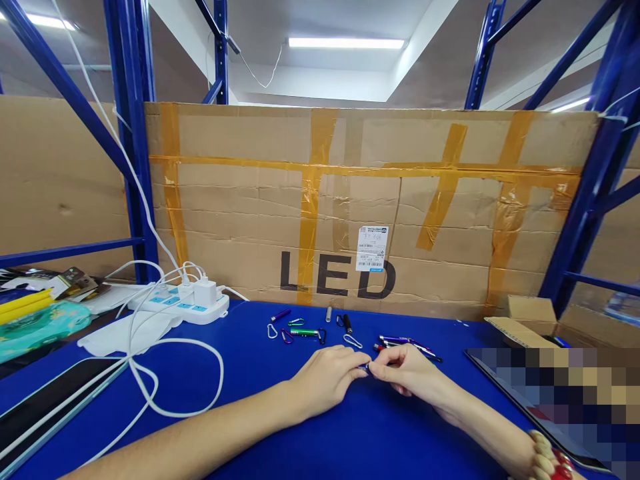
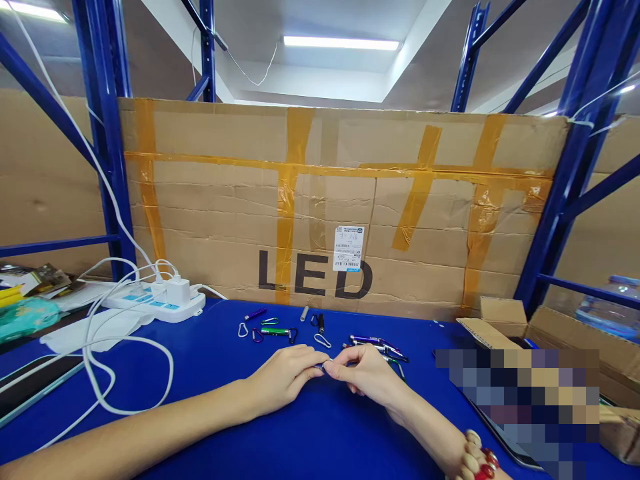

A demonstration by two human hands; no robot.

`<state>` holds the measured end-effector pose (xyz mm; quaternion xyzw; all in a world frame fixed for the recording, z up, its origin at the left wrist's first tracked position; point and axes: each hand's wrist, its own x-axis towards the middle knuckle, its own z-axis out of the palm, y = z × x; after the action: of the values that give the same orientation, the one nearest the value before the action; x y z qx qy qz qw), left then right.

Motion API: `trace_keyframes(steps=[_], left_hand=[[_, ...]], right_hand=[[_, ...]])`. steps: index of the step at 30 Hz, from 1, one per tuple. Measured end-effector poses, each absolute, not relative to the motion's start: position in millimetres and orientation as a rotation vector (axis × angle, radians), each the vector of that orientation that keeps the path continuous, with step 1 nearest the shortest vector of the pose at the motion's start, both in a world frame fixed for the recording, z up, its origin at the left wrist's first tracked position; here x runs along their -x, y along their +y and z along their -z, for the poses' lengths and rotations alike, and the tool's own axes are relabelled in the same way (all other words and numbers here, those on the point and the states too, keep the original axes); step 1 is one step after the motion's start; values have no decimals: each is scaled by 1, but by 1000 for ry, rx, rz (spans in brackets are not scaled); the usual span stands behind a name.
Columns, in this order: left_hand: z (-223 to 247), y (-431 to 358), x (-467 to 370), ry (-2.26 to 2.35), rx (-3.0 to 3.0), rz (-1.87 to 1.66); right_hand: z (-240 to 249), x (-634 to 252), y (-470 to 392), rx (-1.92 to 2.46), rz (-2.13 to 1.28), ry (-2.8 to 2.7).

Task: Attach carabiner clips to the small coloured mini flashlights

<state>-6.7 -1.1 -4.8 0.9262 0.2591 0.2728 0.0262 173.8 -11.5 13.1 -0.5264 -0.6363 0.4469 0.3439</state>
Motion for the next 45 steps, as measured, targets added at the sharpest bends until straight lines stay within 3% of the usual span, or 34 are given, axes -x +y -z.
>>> trace_keyframes(steps=[19, 45], left_hand=[[1, -4, 6, 857, -2810, -857], [3, -3, 5, 878, -2837, -906]], right_hand=[[-11, -175, -13, 1408, -1391, -1544], [-14, -173, -15, 1376, -1427, -1612]])
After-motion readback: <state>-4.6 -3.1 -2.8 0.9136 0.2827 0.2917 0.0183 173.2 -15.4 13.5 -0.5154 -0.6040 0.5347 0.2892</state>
